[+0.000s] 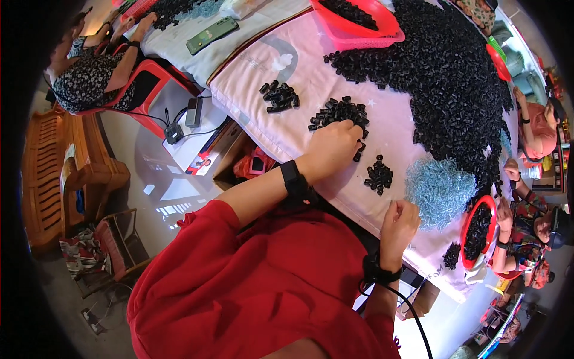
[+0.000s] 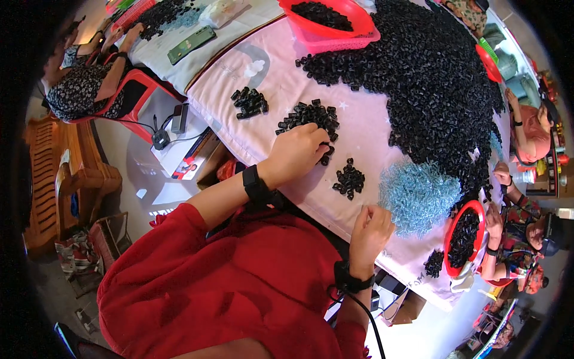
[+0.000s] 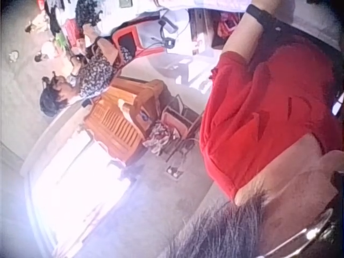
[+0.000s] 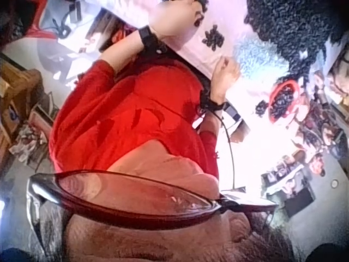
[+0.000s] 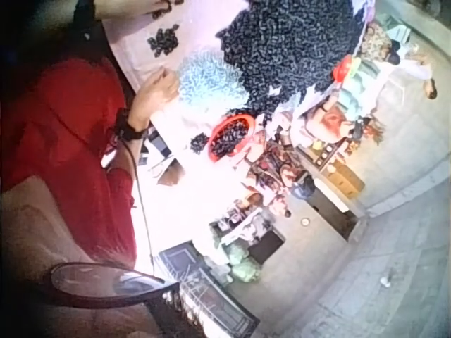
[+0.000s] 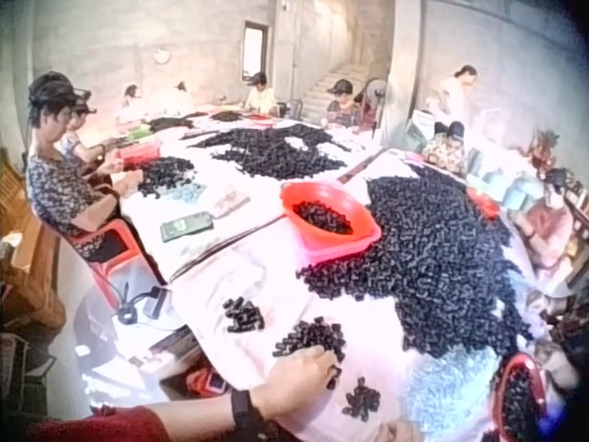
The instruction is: Sorting and inspecting small black plastic buckles or clips on a table.
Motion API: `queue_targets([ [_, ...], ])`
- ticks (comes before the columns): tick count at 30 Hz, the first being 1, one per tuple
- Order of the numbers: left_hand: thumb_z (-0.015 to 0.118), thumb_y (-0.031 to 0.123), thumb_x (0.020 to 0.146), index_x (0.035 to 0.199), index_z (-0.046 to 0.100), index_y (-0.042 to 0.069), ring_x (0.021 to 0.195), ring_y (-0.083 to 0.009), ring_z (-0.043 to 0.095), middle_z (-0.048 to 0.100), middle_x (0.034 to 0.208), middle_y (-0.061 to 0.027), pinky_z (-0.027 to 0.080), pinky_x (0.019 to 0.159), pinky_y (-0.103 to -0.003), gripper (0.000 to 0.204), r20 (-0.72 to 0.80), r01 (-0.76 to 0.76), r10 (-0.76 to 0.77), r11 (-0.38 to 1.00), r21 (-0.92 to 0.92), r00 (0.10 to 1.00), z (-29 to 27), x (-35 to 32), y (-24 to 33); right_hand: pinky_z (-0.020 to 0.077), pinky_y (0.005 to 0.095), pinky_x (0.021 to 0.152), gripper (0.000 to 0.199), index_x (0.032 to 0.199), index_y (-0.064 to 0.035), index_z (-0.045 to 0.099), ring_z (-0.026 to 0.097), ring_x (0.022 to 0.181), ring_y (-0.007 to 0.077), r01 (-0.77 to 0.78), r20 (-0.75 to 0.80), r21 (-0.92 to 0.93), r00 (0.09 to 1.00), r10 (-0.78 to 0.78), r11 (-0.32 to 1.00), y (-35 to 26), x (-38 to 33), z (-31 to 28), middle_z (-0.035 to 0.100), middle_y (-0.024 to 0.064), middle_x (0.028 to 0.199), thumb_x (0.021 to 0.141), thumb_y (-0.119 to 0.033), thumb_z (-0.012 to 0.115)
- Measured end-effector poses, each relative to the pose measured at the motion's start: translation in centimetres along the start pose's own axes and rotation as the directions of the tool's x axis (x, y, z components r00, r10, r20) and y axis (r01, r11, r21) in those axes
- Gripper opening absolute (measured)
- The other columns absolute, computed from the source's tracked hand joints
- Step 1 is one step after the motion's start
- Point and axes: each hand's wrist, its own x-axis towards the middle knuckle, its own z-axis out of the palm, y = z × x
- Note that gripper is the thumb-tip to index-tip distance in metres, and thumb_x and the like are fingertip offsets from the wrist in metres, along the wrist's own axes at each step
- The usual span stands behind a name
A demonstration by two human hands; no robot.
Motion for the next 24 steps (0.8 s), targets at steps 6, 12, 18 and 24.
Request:
queue_targets([
  [6, 0.068, 0.02, 0.09, 0.095, 0.07, 0.009, 0.083, -0.0329, 0.068, 0.065, 0.089, -0.012, 0.055, 0.072, -0.044, 0.012, -0.174, 0.055, -0.109, 0.956, -0.289, 0.979, -0.3, 0.1, -0.1, 0.0427, 0.0408, 0.074, 0.01, 0.096, -0.0063, 0.061, 0.058, 0.076, 0.0255, -0.038, -0.041, 0.063, 0.998, 0.04, 0.997, -0.1, -0.1, -0.2, 0.06, 0.0074, 0.089, 0.09, -0.004, 0.07],
  [12, 0.07, 0.022, 0.088, 0.095, 0.071, 0.01, 0.085, -0.0329, 0.068, 0.065, 0.089, -0.012, 0.056, 0.072, -0.044, 0.014, -0.075, 0.014, -0.025, 0.99, -0.137, 0.997, -0.4, 0.0, 0.9, 0.0432, 0.041, 0.073, 0.012, 0.097, -0.0057, 0.061, 0.058, 0.076, 0.0268, -0.01, -0.05, 0.054, 0.999, 0.013, 0.998, 0.1, -0.2, 0.0, 0.06, 0.0083, 0.09, 0.09, -0.003, 0.07],
  [18, 0.069, 0.021, 0.087, 0.093, 0.07, 0.01, 0.085, -0.0324, 0.068, 0.064, 0.092, -0.0105, 0.057, 0.071, -0.044, 0.013, -0.034, -0.019, 0.02, 0.999, 0.039, 0.999, 1.1, 0.1, 0.1, 0.0434, 0.0412, 0.073, 0.012, 0.097, -0.0053, 0.061, 0.058, 0.077, 0.0274, -0.028, -0.021, 0.093, 0.999, 0.03, 0.995, -0.1, -0.4, -0.1, 0.06, 0.0086, 0.089, 0.09, -0.003, 0.07],
  [24, 0.07, 0.021, 0.088, 0.086, 0.065, 0.006, 0.083, -0.032, 0.068, 0.063, 0.089, -0.0109, 0.057, 0.07, -0.044, 0.015, -0.042, -0.081, 0.086, 0.989, 0.121, 0.995, 1.0, 0.4, 0.3, 0.0432, 0.0411, 0.073, 0.013, 0.097, -0.0055, 0.061, 0.057, 0.076, 0.0268, -0.057, -0.03, 0.111, 0.998, 0.06, 0.992, -0.4, -0.5, -0.3, 0.06, 0.0083, 0.089, 0.09, -0.004, 0.071],
])
